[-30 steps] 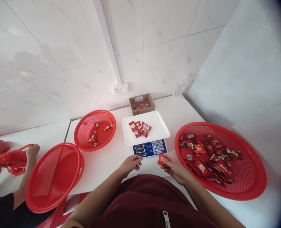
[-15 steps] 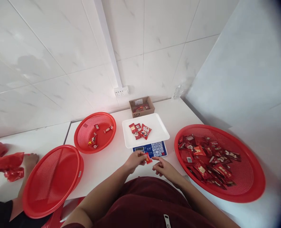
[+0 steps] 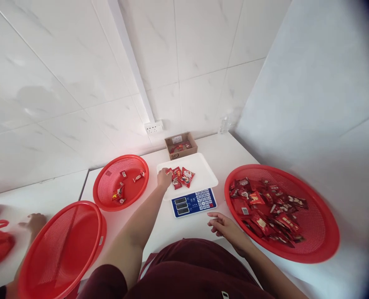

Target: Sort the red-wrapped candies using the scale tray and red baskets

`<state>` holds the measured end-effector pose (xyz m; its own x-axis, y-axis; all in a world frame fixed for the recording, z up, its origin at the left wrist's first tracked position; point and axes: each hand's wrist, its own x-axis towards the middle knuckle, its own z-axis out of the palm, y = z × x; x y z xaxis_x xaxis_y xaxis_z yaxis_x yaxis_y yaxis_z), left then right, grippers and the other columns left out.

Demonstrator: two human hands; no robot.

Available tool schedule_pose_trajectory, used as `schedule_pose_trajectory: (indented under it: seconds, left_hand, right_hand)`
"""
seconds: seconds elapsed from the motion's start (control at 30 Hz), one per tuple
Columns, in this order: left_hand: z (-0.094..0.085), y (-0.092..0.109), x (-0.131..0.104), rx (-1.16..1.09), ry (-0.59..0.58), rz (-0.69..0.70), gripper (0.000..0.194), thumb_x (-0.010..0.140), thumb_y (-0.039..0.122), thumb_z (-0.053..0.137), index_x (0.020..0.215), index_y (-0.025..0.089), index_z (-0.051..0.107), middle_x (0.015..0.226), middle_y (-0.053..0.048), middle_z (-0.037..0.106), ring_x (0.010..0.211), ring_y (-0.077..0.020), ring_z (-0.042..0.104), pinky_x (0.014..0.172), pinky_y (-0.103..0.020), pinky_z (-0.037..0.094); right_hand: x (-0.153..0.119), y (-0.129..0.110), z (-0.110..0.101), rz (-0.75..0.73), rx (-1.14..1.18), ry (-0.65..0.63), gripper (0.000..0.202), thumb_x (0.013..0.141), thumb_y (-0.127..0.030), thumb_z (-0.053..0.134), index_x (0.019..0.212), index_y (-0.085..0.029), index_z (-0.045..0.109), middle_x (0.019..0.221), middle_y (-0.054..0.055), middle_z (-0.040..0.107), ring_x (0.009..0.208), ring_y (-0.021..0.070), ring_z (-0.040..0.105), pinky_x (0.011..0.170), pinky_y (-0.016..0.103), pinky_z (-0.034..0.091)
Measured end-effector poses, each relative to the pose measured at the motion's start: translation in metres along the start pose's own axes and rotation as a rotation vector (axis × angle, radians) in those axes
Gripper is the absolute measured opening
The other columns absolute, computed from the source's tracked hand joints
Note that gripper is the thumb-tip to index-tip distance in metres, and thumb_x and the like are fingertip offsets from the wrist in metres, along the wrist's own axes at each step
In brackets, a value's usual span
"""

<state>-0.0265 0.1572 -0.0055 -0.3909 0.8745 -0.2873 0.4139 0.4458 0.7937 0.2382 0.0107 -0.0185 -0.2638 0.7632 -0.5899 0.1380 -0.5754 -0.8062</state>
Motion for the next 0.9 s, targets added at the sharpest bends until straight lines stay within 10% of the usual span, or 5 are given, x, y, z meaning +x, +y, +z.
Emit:
schedule_pose_trajectory:
  seconds: [0.3, 0.53, 0.7, 0.9]
  left_hand:
    - [0.009, -0.005, -0.006, 0.080, -0.060, 0.057, 0.028, 0.083, 0.036, 0.050, 0.102, 0.019, 0.061, 0.109, -0.009, 0.067, 0.100, -0.0208, 0.060, 0.084, -0.031, 0.043]
    - [-0.018, -0.018, -0.054, -0.026, 0.006, 0.089, 0.033, 0.084, 0.036, 0.049, 0.111, 0.018, 0.056, 0.121, -0.012, 0.059, 0.112, -0.0209, 0.054, 0.092, -0.032, 0.040]
    - [-0.033, -0.053, -0.108, -0.099, -0.097, 0.012, 0.027, 0.082, 0.039, 0.047, 0.091, 0.017, 0.060, 0.086, -0.007, 0.066, 0.076, -0.0163, 0.062, 0.070, -0.029, 0.047]
    - [-0.040, -0.102, -0.135, -0.024, -0.110, -0.060, 0.023, 0.078, 0.038, 0.050, 0.083, 0.018, 0.061, 0.074, -0.004, 0.065, 0.067, -0.0149, 0.061, 0.064, -0.028, 0.048]
  right_hand:
    - [-0.005, 0.004, -0.010, 0.022, 0.006, 0.053, 0.049, 0.064, -0.047, 0.062, 0.104, -0.020, 0.057, 0.084, 0.004, 0.064, 0.070, 0.0149, 0.059, 0.062, 0.028, 0.044]
    - [0.004, -0.004, -0.040, -0.142, -0.102, 0.282, 0.042, 0.069, -0.045, 0.057, 0.101, -0.019, 0.059, 0.087, 0.006, 0.066, 0.075, 0.0183, 0.061, 0.069, 0.033, 0.048]
    - [0.016, 0.003, -0.092, -0.182, -0.264, 0.584, 0.040, 0.075, -0.041, 0.051, 0.106, -0.017, 0.059, 0.097, 0.011, 0.067, 0.084, 0.0219, 0.062, 0.078, 0.036, 0.048]
    - [0.035, 0.033, -0.101, -0.135, -0.531, 0.541, 0.042, 0.079, -0.042, 0.045, 0.108, -0.017, 0.060, 0.112, 0.014, 0.064, 0.105, 0.0258, 0.058, 0.092, 0.039, 0.043]
